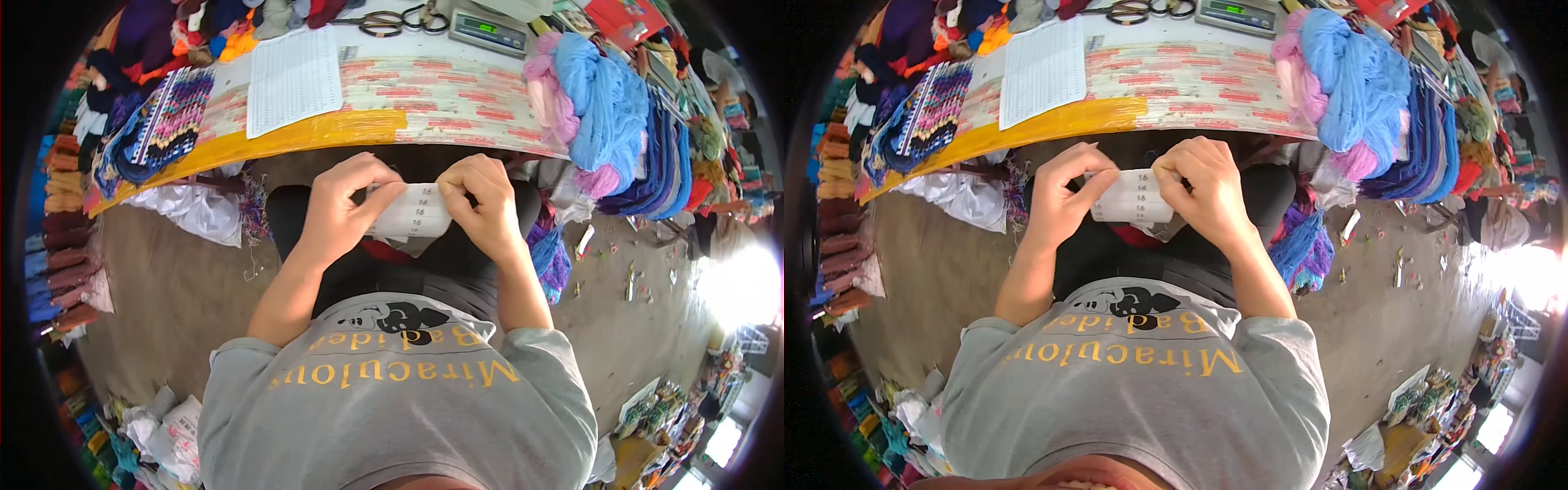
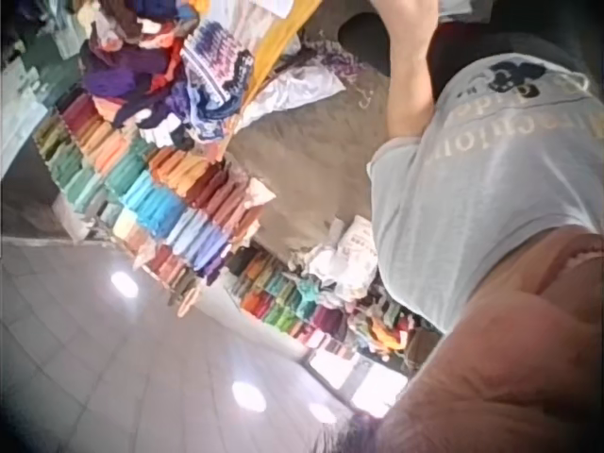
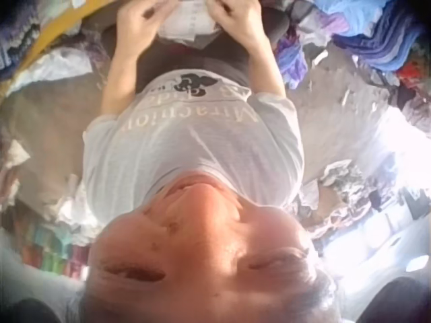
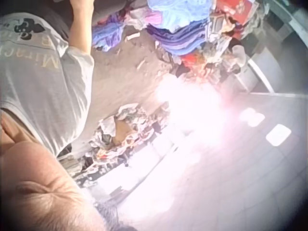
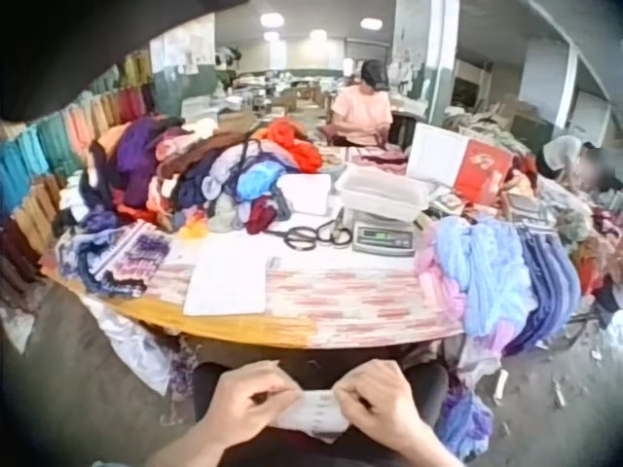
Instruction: Weighing bundles of yarn on a digital scale and attaching identification tags.
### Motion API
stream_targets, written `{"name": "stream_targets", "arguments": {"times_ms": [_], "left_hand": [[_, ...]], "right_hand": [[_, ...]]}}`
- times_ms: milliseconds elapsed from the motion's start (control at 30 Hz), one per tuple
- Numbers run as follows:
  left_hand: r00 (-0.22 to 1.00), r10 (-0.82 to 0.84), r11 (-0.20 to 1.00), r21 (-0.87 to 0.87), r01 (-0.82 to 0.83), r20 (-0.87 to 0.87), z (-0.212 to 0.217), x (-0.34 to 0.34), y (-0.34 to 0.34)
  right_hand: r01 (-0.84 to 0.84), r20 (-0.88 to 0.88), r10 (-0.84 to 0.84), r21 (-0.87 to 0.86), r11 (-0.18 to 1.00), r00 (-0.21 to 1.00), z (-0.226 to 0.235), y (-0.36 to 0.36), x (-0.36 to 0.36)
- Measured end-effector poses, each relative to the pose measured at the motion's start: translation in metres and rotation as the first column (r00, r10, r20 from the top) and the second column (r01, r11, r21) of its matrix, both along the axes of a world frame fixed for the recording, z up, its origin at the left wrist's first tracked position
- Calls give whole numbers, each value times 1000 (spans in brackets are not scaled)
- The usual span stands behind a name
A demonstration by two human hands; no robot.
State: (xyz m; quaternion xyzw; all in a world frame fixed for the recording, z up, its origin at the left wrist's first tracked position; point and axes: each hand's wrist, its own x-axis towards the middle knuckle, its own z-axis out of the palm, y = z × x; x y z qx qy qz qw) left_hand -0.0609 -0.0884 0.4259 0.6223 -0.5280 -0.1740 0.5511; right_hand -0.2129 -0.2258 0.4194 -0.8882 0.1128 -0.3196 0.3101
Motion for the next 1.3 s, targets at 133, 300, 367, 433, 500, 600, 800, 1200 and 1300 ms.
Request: {"name": "stream_targets", "arguments": {"times_ms": [133, 300, 367, 433, 500, 600, 800, 1200, 1300], "left_hand": [[997, 6, 1000, 16, -4, -82, -2, 10, 8], [953, -103, 989, 69, 128, -283, 4, 17, 5], [948, -74, 993, 68, 99, -310, 4, 16, 4], [919, -11, 998, 46, 32, -393, 1, 16, 8], [909, 39, 999, 35, -27, -415, 0, 18, 8], [913, 188, 980, 11, -198, -363, -5, 15, 4], [923, 355, 923, -103, -371, -149, -13, 12, 2], [840, -348, 935, -84, 346, -417, 3, 18, -2], [829, -426, 872, 79, 483, -363, -7, 22, -10]], "right_hand": [[85, 27, -86, 38, 996, 996, -15, -12, -8], [14, 32, -50, 690, 724, 998, -20, -23, -13], [-176, 114, 143, 798, 577, 983, -22, -16, 1], [-169, 149, 80, 822, 544, 986, -19, -11, 7], [-60, 148, -77, 746, 663, 986, -23, -15, 5], [-48, 78, -6, 670, 741, 997, -14, 0, 1], [-2, 113, -98, 665, 747, 989, -23, 22, 13], [-138, 0, 316, 900, 414, 949, 9, 10, 0], [-132, -40, 388, 904, 407, 921, 26, 11, 5]]}}
